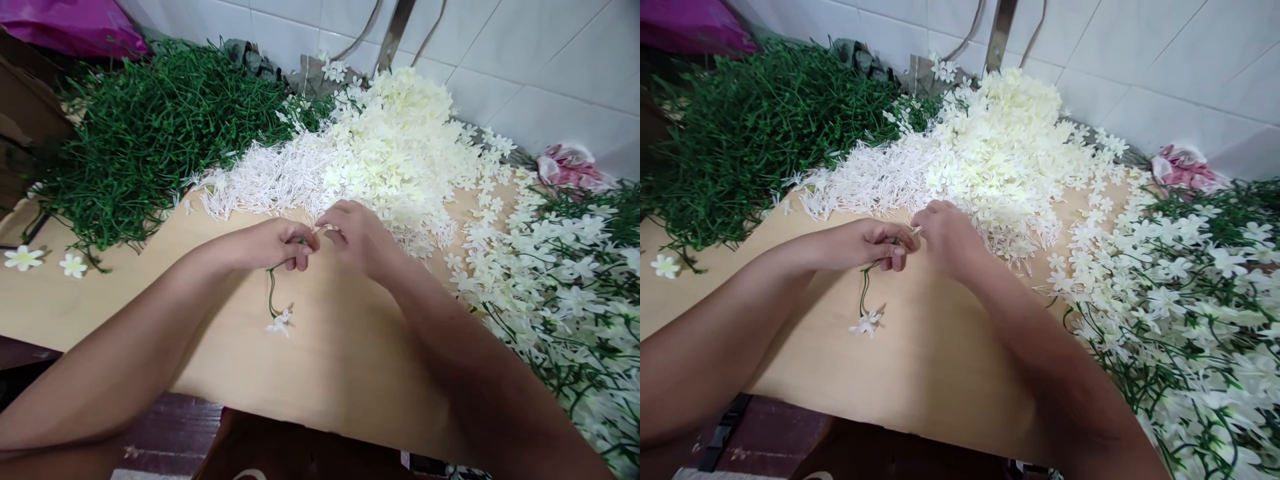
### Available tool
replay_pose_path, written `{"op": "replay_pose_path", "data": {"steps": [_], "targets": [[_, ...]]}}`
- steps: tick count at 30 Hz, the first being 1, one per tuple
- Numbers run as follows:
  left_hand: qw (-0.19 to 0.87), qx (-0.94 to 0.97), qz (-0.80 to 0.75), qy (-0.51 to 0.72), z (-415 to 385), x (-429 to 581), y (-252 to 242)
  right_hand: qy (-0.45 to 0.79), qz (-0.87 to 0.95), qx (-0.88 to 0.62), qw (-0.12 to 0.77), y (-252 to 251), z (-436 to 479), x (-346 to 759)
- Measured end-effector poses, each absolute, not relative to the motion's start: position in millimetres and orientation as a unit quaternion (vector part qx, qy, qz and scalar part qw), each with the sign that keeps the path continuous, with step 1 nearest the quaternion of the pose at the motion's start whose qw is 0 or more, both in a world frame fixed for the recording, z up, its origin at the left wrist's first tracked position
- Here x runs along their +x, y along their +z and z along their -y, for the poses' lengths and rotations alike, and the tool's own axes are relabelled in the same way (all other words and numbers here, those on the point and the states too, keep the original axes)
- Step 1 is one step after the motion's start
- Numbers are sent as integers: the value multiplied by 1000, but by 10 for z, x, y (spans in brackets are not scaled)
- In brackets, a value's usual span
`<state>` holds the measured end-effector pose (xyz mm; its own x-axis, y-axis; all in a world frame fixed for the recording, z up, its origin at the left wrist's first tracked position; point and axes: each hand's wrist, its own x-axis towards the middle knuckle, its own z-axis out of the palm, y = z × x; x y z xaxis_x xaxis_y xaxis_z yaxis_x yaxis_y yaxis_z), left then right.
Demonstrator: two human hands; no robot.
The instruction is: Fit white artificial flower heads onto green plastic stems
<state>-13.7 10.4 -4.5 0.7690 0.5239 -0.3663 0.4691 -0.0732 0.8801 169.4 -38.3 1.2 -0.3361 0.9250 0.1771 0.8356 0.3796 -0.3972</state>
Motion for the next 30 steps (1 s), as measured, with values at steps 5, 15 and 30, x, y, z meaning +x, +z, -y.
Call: {"op": "replay_pose_path", "data": {"steps": [5, 15, 30], "targets": [[412, 831, -370, 49, -101, -123, -37, 17, 830, -546, 114, -220, 238, 1569], [289, 889, -341, 101, 19, 10, -75, 170, 694, -577, 396, -32, 267, 1984], [140, 860, -473, 131, -432, 508, 10, 370, 586, -505, 514, -3, 178, 2074]]}}
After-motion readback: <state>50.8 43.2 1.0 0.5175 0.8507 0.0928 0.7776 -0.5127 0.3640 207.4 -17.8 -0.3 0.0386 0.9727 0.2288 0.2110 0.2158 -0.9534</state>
